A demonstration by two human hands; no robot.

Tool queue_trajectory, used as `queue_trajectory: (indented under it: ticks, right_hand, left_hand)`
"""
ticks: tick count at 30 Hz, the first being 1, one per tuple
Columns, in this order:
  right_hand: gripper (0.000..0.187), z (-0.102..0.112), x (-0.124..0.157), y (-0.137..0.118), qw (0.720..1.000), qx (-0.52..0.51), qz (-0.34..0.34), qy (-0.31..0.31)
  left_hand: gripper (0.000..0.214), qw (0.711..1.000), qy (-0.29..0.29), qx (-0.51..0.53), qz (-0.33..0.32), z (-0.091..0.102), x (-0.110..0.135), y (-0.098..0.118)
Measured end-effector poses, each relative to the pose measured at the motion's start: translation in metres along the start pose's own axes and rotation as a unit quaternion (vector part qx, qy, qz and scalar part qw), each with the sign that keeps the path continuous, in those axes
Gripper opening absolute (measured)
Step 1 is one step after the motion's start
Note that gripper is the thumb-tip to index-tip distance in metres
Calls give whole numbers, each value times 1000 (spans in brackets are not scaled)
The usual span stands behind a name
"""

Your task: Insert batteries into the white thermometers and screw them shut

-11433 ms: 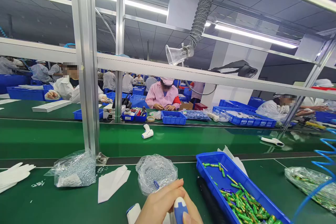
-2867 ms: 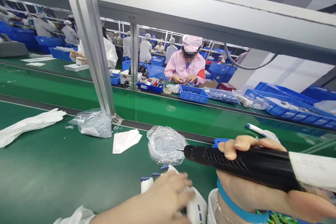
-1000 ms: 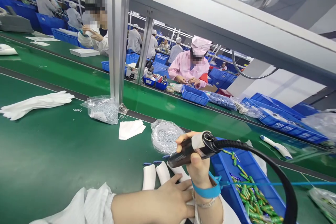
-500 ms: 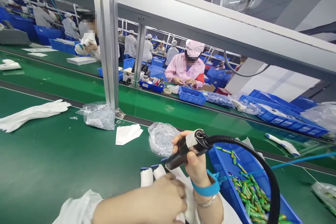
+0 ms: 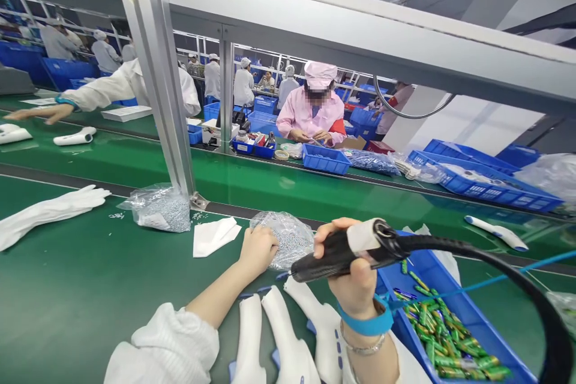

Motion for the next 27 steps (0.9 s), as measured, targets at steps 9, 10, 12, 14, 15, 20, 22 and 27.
queue_trajectory:
  ticks: [9, 10, 12, 14, 15, 20, 22, 27]
  right_hand:
    - [42, 35, -1, -16, 991, 18, 63, 118]
    - [43, 37, 0, -15, 990, 19, 65, 123]
    - [43, 39, 0, -14, 990, 20, 65, 127]
    - [43, 40, -1, -13, 989, 21, 65, 130]
    - [43, 40, -1, -13, 989, 21, 65, 131]
    - [44, 41, -2, -16, 986, 22, 79, 145]
    - [44, 43, -1, -19, 984, 25, 88, 155]
    - [45, 44, 2, -32, 979, 33, 110, 171]
  left_hand:
    - [18, 999, 34, 37, -3, 2, 5, -3]
    - [17, 998, 35, 44, -5, 1, 5, -3]
    - [15, 997, 37, 65, -8, -1, 5, -3]
    - [15, 995, 44, 93, -6, -2, 5, -5]
    - [16, 993, 50, 110, -4, -1, 5, -6]
    - [16, 969, 84, 231, -7, 9, 7, -10]
    - [15, 950, 89, 300, -4, 13, 9, -10]
    - [30, 864, 76, 494, 63, 9, 17, -8]
Point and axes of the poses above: each hand's wrist, its own x-axis away from the middle knuckle, its own z-axis out of the back of the hand, y = z × x, the point moved 9 cm from there along -x, towards the middle knuckle, and after that the axes turned 7 degrees about -y, right-handed, at the moved point
